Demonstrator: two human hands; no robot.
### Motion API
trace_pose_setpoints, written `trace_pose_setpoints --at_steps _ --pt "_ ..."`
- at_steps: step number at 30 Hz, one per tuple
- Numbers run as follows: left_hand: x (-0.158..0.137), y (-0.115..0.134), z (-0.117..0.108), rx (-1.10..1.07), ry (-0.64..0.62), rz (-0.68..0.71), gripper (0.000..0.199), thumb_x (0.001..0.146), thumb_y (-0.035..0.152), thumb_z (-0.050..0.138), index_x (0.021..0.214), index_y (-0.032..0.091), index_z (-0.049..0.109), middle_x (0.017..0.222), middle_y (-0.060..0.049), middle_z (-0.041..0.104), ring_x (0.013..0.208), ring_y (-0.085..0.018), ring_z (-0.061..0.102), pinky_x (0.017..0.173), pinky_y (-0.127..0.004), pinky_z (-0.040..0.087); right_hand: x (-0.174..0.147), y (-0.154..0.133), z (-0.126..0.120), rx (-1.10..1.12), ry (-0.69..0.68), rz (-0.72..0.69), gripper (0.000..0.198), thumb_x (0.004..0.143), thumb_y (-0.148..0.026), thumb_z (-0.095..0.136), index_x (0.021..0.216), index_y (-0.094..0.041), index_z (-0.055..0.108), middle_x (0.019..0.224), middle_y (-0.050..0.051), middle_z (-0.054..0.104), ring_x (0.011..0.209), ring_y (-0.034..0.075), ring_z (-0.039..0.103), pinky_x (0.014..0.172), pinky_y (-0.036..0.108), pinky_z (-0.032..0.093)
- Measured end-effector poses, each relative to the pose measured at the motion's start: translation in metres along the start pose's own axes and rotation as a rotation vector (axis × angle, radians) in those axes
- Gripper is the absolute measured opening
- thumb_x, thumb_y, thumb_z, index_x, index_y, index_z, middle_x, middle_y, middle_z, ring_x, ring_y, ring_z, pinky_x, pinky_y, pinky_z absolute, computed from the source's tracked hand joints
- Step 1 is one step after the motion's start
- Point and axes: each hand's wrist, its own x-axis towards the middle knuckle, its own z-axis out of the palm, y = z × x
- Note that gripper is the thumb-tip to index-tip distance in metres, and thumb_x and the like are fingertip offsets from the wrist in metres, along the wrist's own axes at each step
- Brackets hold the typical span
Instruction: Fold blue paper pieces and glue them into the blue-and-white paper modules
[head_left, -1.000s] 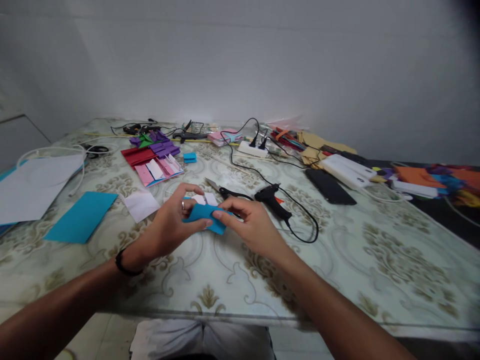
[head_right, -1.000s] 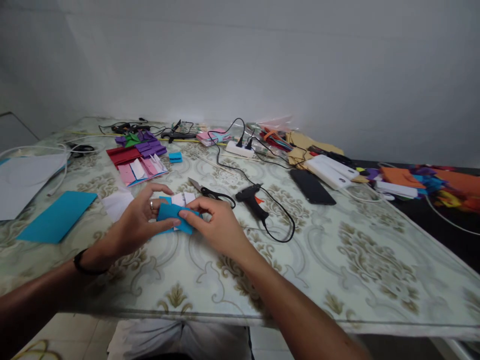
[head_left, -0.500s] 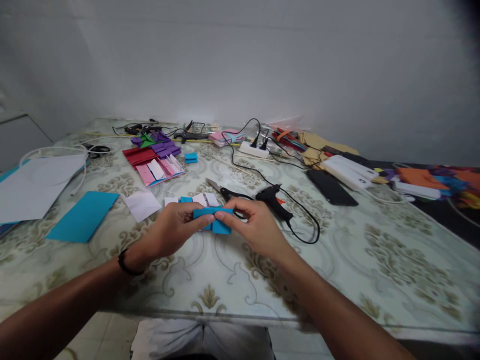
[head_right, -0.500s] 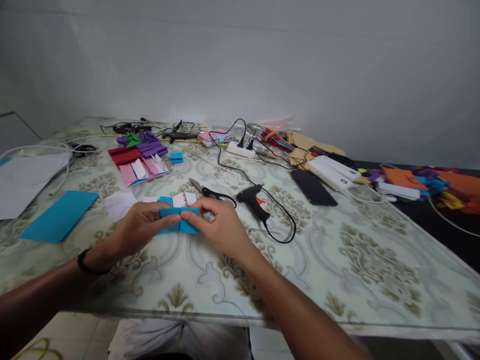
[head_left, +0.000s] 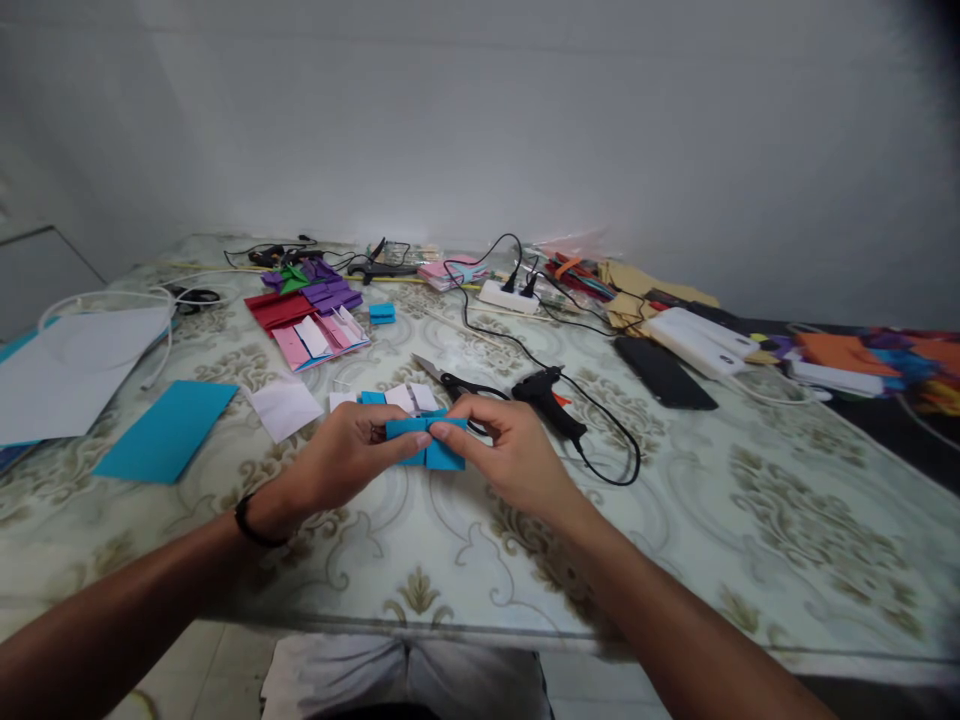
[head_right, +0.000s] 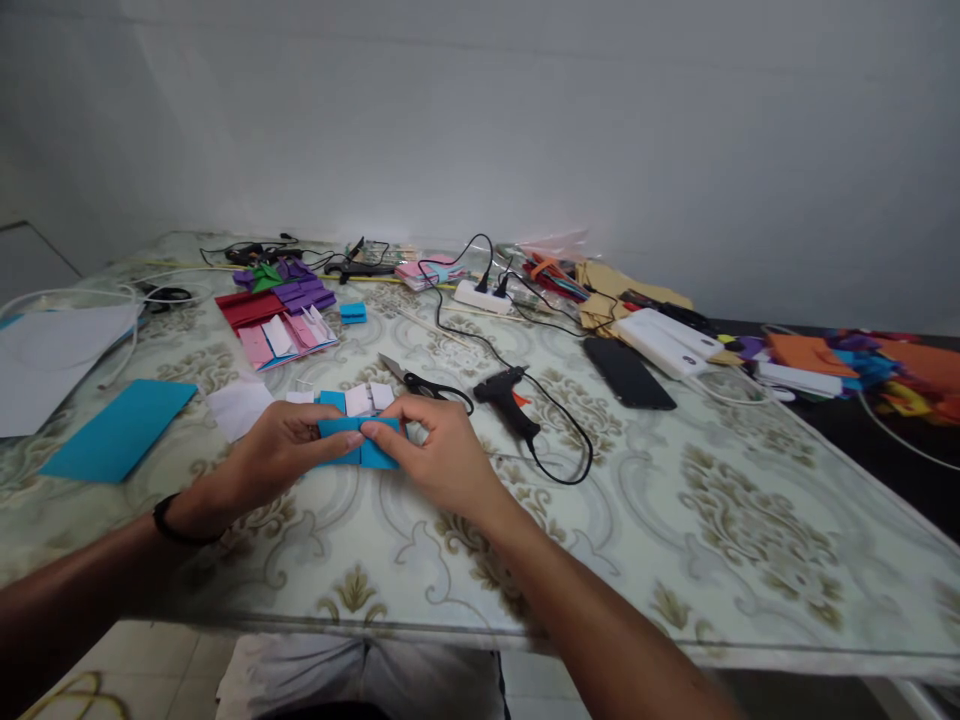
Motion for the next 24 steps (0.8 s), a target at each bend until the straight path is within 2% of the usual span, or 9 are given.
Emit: trace_pose_setpoints --at_steps 8,13,16,20,24 --pt "-0.001 0.0001 0.0013 0.01 0.009 0.001 0.028 0.089 0.037 0.07 0.072 0.015 0.07 0.064 0.001 0.057 0.061 -0.012 0.048 0.054 -0.024 0.036 -0.0003 0.0035 0.0047 0.08 -0.028 0.001 0.026 0.093 -0.038 0.068 0.075 -0.019 0.066 0.071 -0.001 0.062 0.067 0.014 0.053 0.064 0.027 0.042" --pt "-0.0009 0.0014 -0.0016 -0.013 -0.071 -0.003 0.027 0.089 0.035 0.069 0.072 0.015 0.066 0.065 0.003 0.05 0.062 -0.01 0.043 0.055 -0.023 0.033 -0.0009 0.0047 0.0048 0.176 -0.056 -0.024 0.029 0.094 -0.044 0.069 0.077 -0.02 0.065 0.075 0.001 0.063 0.07 0.015 0.055 0.065 0.028 0.043" --pt "-0.0002 0.0032 -0.0039 -0.007 -0.081 -0.014 0.026 0.088 0.035 0.069 0.071 0.015 0.066 0.064 0.003 0.048 0.061 -0.01 0.041 0.054 -0.023 0.03 -0.0002 0.0044 0.0051 0.195 -0.078 0.015 0.032 0.093 -0.047 0.069 0.078 -0.02 0.064 0.075 0.0 0.06 0.07 0.015 0.053 0.064 0.028 0.042" --pt "0.0007 0.0048 -0.0057 0.004 -0.009 -0.042 0.032 0.088 0.039 0.069 0.068 0.015 0.063 0.062 0.003 0.046 0.06 -0.01 0.039 0.052 -0.023 0.028 0.001 0.0049 0.0054 0.21 -0.143 0.098 0.033 0.093 -0.05 0.067 0.08 -0.02 0.06 0.071 -0.002 0.053 0.066 0.013 0.048 0.062 0.027 0.04" --pt "0.0025 0.0041 -0.0068 -0.029 -0.022 -0.086 0.033 0.088 0.043 0.07 0.072 0.014 0.067 0.064 0.002 0.05 0.06 -0.01 0.041 0.05 -0.022 0.029 0.0009 0.0066 0.0045 0.129 -0.17 0.142 0.033 0.093 -0.048 0.065 0.077 -0.019 0.06 0.071 -0.001 0.055 0.068 0.014 0.049 0.063 0.028 0.039"
